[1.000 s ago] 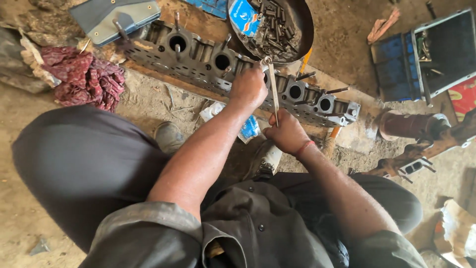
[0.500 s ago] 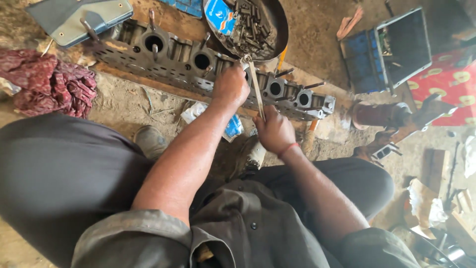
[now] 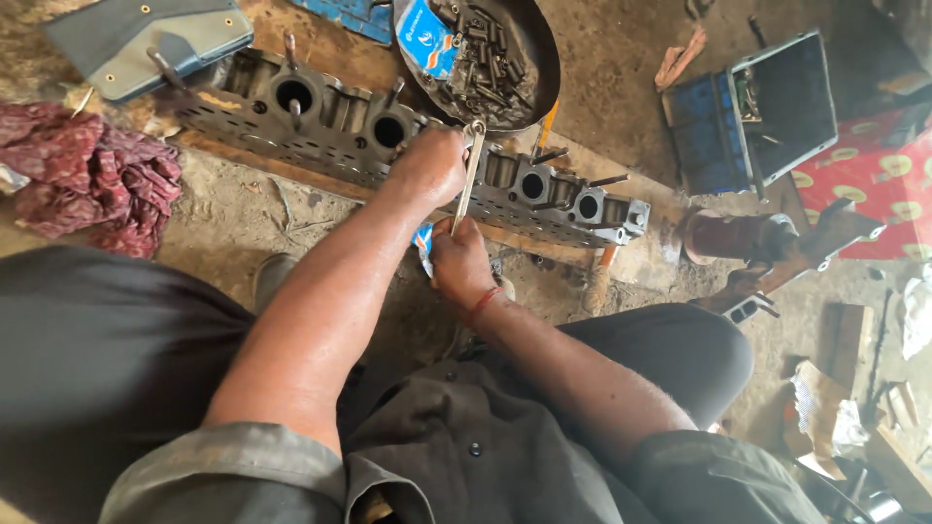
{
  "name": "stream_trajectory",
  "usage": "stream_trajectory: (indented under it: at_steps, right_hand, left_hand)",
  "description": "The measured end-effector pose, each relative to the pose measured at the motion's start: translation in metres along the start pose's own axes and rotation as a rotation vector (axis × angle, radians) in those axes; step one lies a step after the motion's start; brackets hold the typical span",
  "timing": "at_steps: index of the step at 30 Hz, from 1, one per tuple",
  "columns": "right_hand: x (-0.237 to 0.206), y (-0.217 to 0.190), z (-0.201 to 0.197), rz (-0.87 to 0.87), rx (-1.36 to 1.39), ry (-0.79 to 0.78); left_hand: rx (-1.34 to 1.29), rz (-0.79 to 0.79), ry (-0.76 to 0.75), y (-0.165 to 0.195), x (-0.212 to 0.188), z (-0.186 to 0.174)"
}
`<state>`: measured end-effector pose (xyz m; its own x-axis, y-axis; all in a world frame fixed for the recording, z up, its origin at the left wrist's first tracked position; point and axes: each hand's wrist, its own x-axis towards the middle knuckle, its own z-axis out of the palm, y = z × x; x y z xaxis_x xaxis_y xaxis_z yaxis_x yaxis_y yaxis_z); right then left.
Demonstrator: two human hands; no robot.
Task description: The person sits on the floor and uses a wrench to tighten bolts on an engine cylinder head. They repeatedly adjust the wrench and hand-tighten bolts across multiple holes in the metal block.
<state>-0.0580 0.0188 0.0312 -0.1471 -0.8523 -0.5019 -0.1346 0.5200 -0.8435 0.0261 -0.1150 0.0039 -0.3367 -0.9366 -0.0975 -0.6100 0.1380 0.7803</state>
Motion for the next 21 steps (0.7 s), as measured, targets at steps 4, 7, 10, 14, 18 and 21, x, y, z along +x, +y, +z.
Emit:
stream_trajectory:
  at_steps: [4, 7, 10, 14, 18, 21]
  right_hand:
    - [0.001, -0.005, -0.012, 0.234, 0.302, -0.139]
    - [0.017, -0.003, -0.055, 0.210, 0.180, -0.385]
    - [0.019, -0.010, -0.093, 0.254, -0.110, -0.300]
    - [-0.002, -0.055, -0.168, 0.202, -0.590, -0.264]
    - [-0.027, -0.055, -0.210, 0.104, -0.414, -0.315]
    - [-0.032, -0.041, -0.210, 0.026, 0.176, -0.358]
  left_hand:
    - [-0.010, 0.068, -0.004, -0.004, 0.003, 0.003]
    - [-0.022, 0.004, 0.022, -0.007, 0.006, 0.006]
    - [0.024, 0.034, -0.006, -0.007, 0.006, 0.008]
    - [-0.002, 0.086, 0.082, -0.007, -0.003, 0.009]
    - [0.089, 0.063, 0.136, 0.004, -0.002, 0.012]
    - [0.081, -0.026, 0.233, 0.007, -0.024, 0.027]
